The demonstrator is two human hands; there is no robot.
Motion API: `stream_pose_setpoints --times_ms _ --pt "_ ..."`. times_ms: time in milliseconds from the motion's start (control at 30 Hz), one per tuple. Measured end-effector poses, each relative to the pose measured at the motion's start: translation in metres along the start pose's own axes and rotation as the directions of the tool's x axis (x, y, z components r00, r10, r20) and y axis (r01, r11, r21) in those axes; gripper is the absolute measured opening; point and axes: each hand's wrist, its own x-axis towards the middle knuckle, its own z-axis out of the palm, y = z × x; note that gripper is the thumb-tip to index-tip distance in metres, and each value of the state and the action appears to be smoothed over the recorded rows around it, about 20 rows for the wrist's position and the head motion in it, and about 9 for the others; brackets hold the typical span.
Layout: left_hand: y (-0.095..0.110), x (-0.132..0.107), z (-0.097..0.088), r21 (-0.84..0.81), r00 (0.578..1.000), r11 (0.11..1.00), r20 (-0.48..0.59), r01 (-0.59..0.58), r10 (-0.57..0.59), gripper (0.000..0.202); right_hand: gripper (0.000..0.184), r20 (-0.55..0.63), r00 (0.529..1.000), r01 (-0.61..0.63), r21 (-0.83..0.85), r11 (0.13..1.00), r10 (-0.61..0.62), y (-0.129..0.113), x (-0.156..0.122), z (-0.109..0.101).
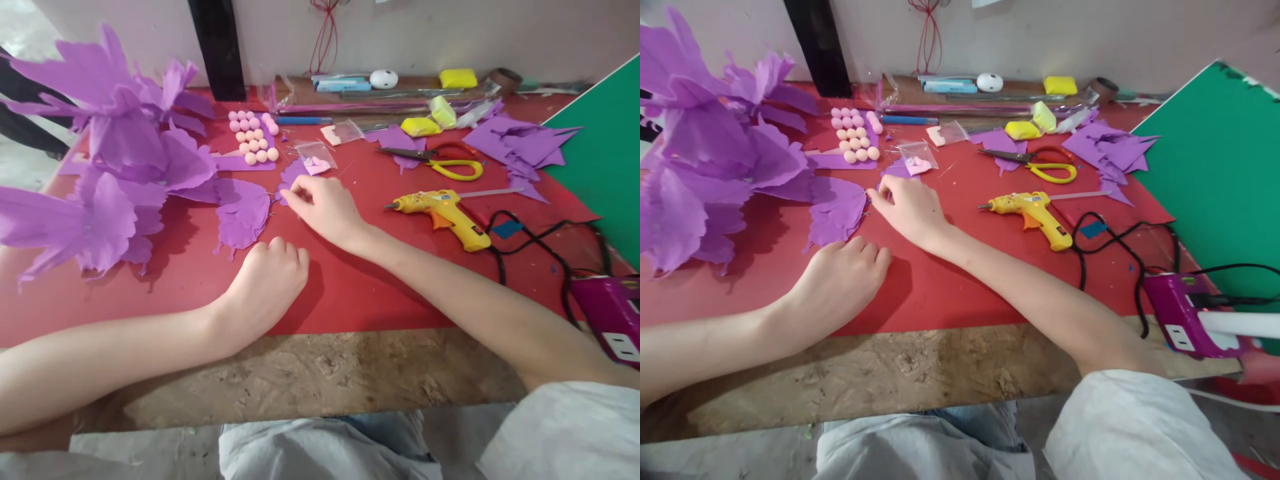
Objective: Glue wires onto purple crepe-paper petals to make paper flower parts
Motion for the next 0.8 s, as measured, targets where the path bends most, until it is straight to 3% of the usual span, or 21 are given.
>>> stream_pose_setpoints --times_ms 67,167,333,500,600,667,733,800 --pt "-0.001 0.001 0.001 -0.015 1.0 1.0 0.015 0.014 -0.014 0.031 0.014 -0.068 0.989 0.108 -0.304 0.947 -0.135 0.017 0.008 -0.005" --pt "0.0 0.002 0.004 -0.026 0.999 0.999 0.023 0.028 -0.027 0.032 0.028 0.053 0.936 0.328 -0.488 0.809 -0.348 0.044 0.023 -0.016" --pt "0.002 0.002 0.007 -0.008 0.995 0.996 0.039 0.087 -0.087 0.034 0.026 0.229 0.836 0.541 -0.493 0.682 -0.498 0.067 0.042 -0.027" --pt "0.004 0.004 0.01 0.013 0.987 0.988 0.053 0.153 -0.154 0.036 0.027 0.258 0.803 0.588 -0.493 0.642 -0.537 0.066 0.048 -0.025" --pt "0.004 0.005 0.01 0.005 0.987 0.988 0.05 0.153 -0.153 0.035 0.028 0.242 0.806 0.581 -0.499 0.643 -0.541 0.067 0.048 -0.024" --pt "0.002 0.007 0.008 -0.002 0.988 0.989 0.044 0.15 -0.149 0.033 0.025 0.155 0.842 0.524 -0.463 0.714 -0.518 0.067 0.046 -0.025" --pt "-0.002 0.009 0.005 -0.039 0.984 0.983 0.025 0.178 -0.177 0.029 0.017 0.003 0.895 0.425 -0.31 0.851 -0.446 0.065 0.043 -0.028" --pt "-0.01 0.013 0.004 -0.122 0.972 0.965 0.006 0.234 -0.235 0.023 0.01 -0.131 0.939 0.318 -0.023 0.948 -0.318 0.058 0.036 -0.034"
